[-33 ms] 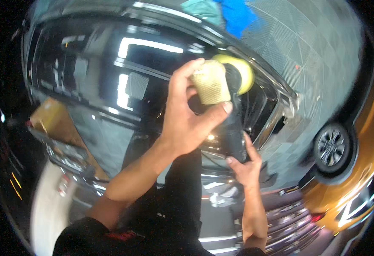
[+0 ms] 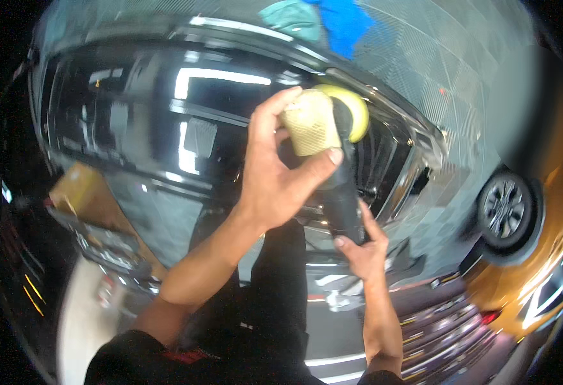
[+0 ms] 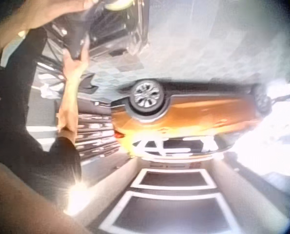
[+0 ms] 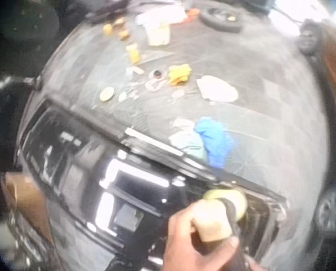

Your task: The person uses a dual-action polisher with a yellow pad to buff the surface of a detached black car bumper. The person moves the tool systematically across the bumper's contours, including the grille area and side edges, in a workshop setting.

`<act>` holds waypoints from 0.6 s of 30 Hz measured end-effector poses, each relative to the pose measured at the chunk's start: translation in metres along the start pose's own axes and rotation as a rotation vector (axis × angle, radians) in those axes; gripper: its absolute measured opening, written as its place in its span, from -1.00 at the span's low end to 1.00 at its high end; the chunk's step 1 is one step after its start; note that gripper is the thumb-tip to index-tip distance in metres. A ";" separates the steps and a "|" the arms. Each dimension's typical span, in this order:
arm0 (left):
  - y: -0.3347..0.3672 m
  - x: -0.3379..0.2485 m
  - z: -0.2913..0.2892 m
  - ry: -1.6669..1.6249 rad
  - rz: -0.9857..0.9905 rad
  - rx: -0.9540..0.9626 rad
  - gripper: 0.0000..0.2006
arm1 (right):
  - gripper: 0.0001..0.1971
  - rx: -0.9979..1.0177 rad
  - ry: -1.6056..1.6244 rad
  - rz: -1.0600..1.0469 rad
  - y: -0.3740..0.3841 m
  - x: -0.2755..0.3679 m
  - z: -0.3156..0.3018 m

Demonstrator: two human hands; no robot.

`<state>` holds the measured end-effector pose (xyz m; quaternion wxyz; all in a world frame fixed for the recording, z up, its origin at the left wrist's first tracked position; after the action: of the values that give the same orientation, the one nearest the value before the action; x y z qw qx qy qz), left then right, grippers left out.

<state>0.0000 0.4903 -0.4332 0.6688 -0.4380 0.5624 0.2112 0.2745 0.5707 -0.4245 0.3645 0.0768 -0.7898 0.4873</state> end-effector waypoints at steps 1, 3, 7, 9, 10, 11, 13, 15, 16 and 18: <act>0.009 0.004 0.010 -0.005 0.045 0.041 -0.19 | -0.11 -0.037 0.091 -0.002 -0.004 -0.010 0.009; 0.020 -0.004 0.025 0.111 0.173 0.129 -0.22 | -0.08 -0.068 0.403 0.058 -0.019 -0.020 0.041; 0.016 -0.011 0.085 0.233 0.335 0.339 -0.32 | -0.18 -0.179 0.820 0.093 -0.038 -0.037 0.083; 0.009 -0.002 0.109 0.155 0.158 0.432 -0.42 | -0.23 -0.229 0.893 0.111 -0.047 -0.033 0.093; 0.003 0.001 0.124 0.173 0.205 0.491 -0.45 | -0.26 -0.314 0.867 0.086 -0.051 -0.034 0.091; -0.001 0.008 0.136 0.146 0.181 0.524 -0.47 | -0.24 -0.341 0.894 0.109 -0.056 -0.037 0.091; -0.009 0.016 0.154 0.118 0.159 0.567 -0.52 | -0.21 -0.364 0.914 0.081 -0.060 -0.043 0.089; -0.013 0.022 0.168 0.092 0.139 0.589 -0.56 | -0.18 -0.377 0.945 0.098 -0.064 -0.055 0.088; -0.013 0.024 0.172 0.103 0.143 0.598 -0.55 | -0.17 -0.390 0.958 0.112 -0.068 -0.060 0.088; -0.014 0.028 0.177 0.122 0.153 0.609 -0.54 | -0.14 -0.387 0.995 0.104 -0.072 -0.064 0.091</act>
<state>0.1195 0.6229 -0.4579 0.7164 -0.1859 0.6701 0.0559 0.3096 0.4440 -0.4379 0.6777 -0.2710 -0.6000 0.3276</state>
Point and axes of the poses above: each hand's wrist, its own y-axis towards the middle knuckle, its own z-axis out of the palm, x = y × z, the point moved 9 cm from there along y, towards the middle knuckle, and after that the axes turned 1 degree about -y, right-handed, at the moved point
